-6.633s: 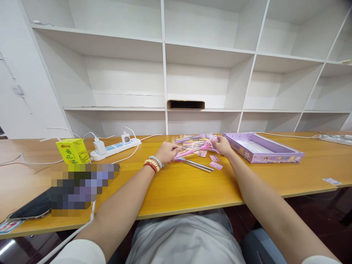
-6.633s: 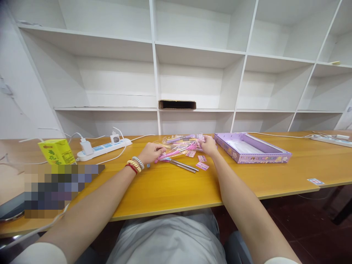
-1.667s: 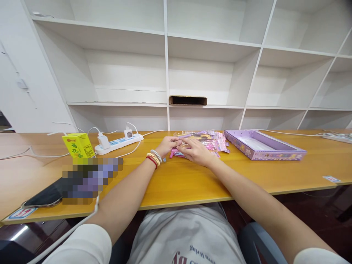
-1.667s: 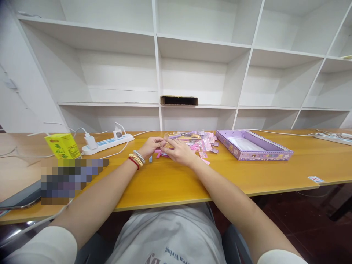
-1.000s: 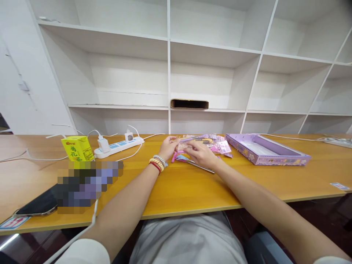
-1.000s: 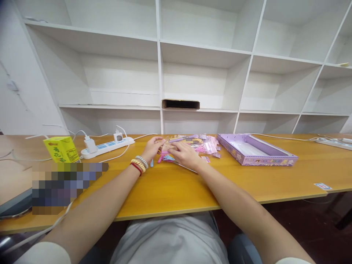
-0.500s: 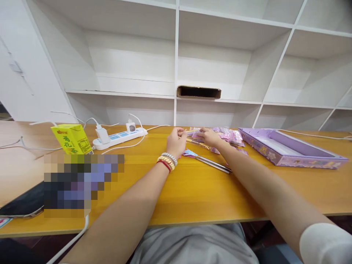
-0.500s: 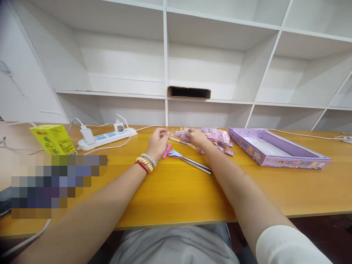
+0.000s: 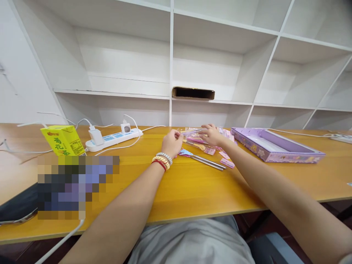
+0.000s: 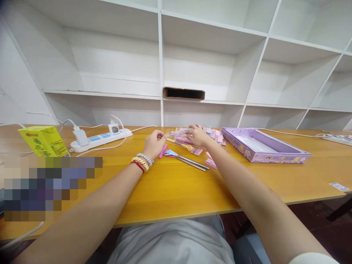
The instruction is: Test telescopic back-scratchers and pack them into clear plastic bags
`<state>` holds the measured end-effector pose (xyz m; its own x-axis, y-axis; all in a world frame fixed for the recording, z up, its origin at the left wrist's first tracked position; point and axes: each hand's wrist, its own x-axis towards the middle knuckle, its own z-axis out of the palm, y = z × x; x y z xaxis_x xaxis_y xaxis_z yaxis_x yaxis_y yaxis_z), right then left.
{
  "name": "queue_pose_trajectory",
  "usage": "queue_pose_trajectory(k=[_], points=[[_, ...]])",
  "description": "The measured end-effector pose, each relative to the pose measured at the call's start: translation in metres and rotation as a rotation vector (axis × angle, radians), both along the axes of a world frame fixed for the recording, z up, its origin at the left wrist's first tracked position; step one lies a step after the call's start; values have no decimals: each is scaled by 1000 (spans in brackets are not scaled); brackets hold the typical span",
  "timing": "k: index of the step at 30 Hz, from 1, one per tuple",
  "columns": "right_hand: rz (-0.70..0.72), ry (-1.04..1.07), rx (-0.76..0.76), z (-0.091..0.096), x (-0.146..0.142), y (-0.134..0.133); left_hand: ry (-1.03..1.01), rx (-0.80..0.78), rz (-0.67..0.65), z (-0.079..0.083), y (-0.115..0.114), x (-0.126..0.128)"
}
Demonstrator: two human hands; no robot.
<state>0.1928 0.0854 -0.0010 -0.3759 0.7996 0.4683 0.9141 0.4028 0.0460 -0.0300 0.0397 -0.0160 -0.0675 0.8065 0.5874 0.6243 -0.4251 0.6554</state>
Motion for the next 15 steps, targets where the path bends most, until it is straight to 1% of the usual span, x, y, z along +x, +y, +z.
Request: queue_pose_trajectory(k=[4,7,9,11,15], points=[[-33,198,45,-1,21,-22,313,-42,-29,-4,-1,-2],[-104,289,56,-3,39,-32,488,-45,-90,-7,0,-3],[-162,337,14,-3,50,-36,552,-28,-128,-9,2,-4],[-219,364,-54,0,59,-37,575,-21,-148,-9,5,-5],[-367,326,-170,7,73,-36,583,-46,-185,-12,7,-7]])
